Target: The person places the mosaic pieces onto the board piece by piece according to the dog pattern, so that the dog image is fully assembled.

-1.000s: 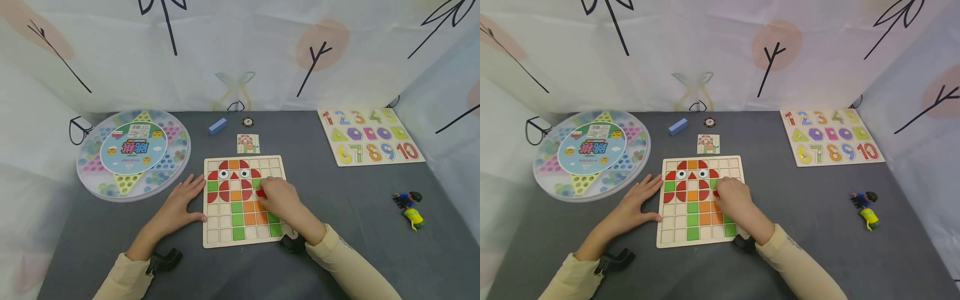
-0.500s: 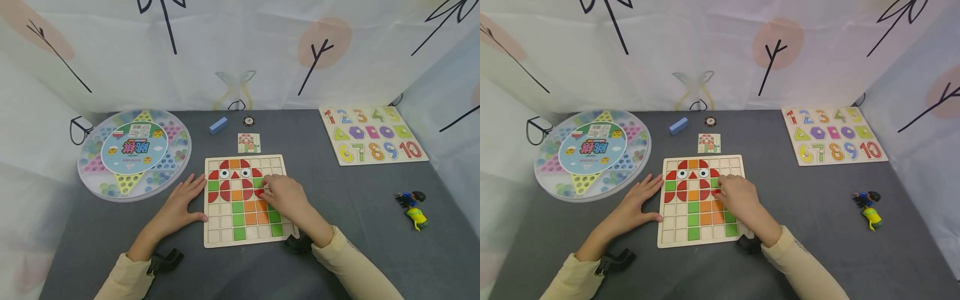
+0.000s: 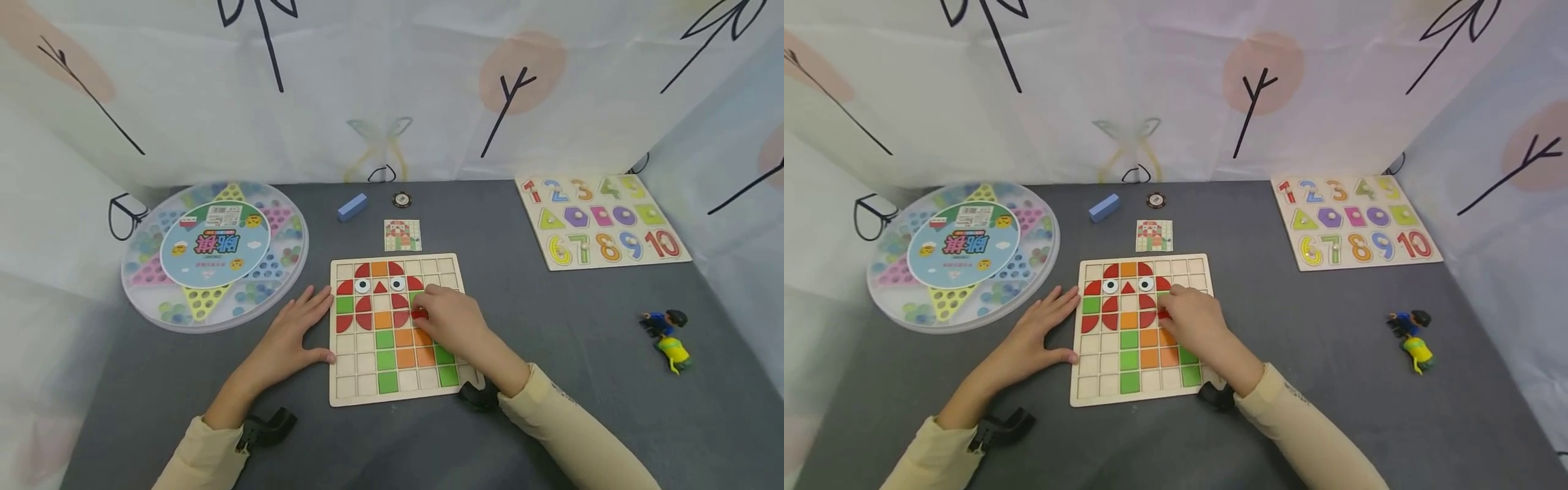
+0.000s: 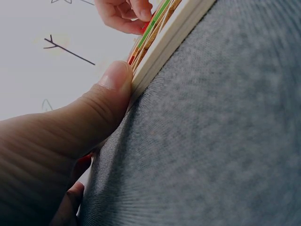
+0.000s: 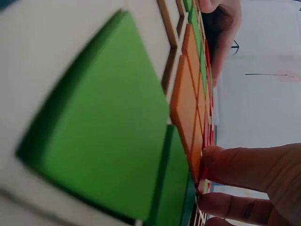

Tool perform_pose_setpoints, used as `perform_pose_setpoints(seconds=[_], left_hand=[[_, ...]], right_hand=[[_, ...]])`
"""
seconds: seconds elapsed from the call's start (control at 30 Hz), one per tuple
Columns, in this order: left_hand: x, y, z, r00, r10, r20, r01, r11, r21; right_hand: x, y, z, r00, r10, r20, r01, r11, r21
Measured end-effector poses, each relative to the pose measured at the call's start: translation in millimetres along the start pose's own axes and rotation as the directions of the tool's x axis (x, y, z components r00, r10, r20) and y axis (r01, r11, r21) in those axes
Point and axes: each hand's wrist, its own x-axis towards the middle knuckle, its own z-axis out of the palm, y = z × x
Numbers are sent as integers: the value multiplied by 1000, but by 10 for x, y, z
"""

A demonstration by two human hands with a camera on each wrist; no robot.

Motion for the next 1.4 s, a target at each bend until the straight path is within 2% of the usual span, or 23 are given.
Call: perform_pose_setpoints(seconds=[0.13,0.23,0.37,0.47,0.57,0.67,0.83,1.03,1.3,1.4], left_hand=[[-2,18,10,1000,-1,1,1,1000,-2],[5,32,11,1000,1,2,-1,1000,-3],[20,27,9,1000,0,4,0,1000,5],[27,13,1,1000,-4,5,4,1000,9],[27,6,-1,1000,-6,7,6,1000,12],[20,3,0,1000,-6,5,5,1000,8],[3,-7,9,1000,-9,4,9,1000,4],[5,-3,13,1000,-7,5,7,1000,0],[8,-8,11,1000,-3,4,3,1000,1],[9,-13,16,1000,-3,2,3,1000,10]], right_hand=[[-8,1,6,998,52,17,-52,999,15],[-72,82,-71,997,75,2,-75,996,50],[-285,327,-263,998,53,-38,-49,993,107],[-492,514,-348,999,34,-3,-34,993,109],[-662,627,-318,998,30,58,-36,995,98],[-757,674,-224,998,33,59,-37,996,79],[-791,647,-123,999,47,6,-47,998,45],[-782,609,-75,998,65,-6,-65,998,2],[-756,603,-55,984,174,-48,-173,985,17],[-754,609,-59,973,231,-28,-231,973,18]])
